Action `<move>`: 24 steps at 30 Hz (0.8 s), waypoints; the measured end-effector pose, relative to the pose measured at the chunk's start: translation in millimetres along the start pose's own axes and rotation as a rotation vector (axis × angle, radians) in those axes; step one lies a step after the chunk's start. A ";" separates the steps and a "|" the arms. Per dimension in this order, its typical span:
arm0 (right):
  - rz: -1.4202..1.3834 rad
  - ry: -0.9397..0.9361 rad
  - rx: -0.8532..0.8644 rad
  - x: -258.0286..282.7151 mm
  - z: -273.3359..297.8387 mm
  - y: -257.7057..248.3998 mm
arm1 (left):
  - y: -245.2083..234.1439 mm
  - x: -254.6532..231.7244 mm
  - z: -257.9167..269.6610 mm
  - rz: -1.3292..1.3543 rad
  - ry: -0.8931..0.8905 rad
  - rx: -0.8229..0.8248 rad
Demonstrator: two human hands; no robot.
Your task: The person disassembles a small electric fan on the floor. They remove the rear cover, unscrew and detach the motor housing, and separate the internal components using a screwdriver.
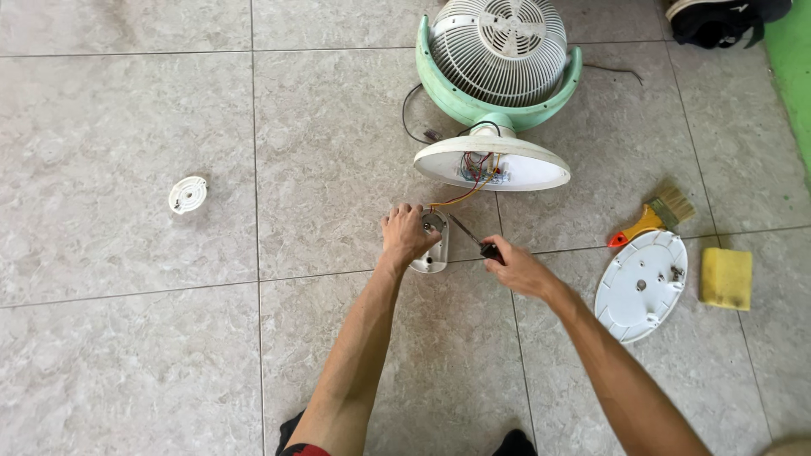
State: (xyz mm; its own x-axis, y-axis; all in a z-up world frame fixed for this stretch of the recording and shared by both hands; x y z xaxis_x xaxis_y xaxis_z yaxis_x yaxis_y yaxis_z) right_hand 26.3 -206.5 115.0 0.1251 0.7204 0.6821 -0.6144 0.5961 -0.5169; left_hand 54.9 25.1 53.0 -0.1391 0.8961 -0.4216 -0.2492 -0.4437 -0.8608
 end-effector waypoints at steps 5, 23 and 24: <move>0.311 0.041 -0.023 44.6 20.7 -15.4 | -5.5 11.3 -0.2 -0.041 0.173 -0.023; 0.549 0.097 0.013 113.6 -4.5 -0.4 | -19.5 40.2 23.7 -0.034 0.164 -0.204; 0.547 0.097 0.015 115.6 -5.3 -2.0 | -20.2 40.8 21.5 -0.031 0.163 -0.201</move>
State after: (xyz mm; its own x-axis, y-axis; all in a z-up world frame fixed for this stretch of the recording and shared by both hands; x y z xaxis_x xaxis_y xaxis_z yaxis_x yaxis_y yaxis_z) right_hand 46.2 -122.5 192.1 -0.1442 0.9533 0.2655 -0.6209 0.1218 -0.7744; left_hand 33.6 70.3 59.4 0.0263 0.9071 -0.4202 -0.0531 -0.4185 -0.9067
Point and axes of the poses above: each hand's wrist, its own z-axis away from the middle knuckle, its own y-axis out of the palm, x = y × z, the point moved 5 cm from there along -z, towards the middle knuckle, and after that the axes turned 10 degrees about -z, right-handed, at the moved point
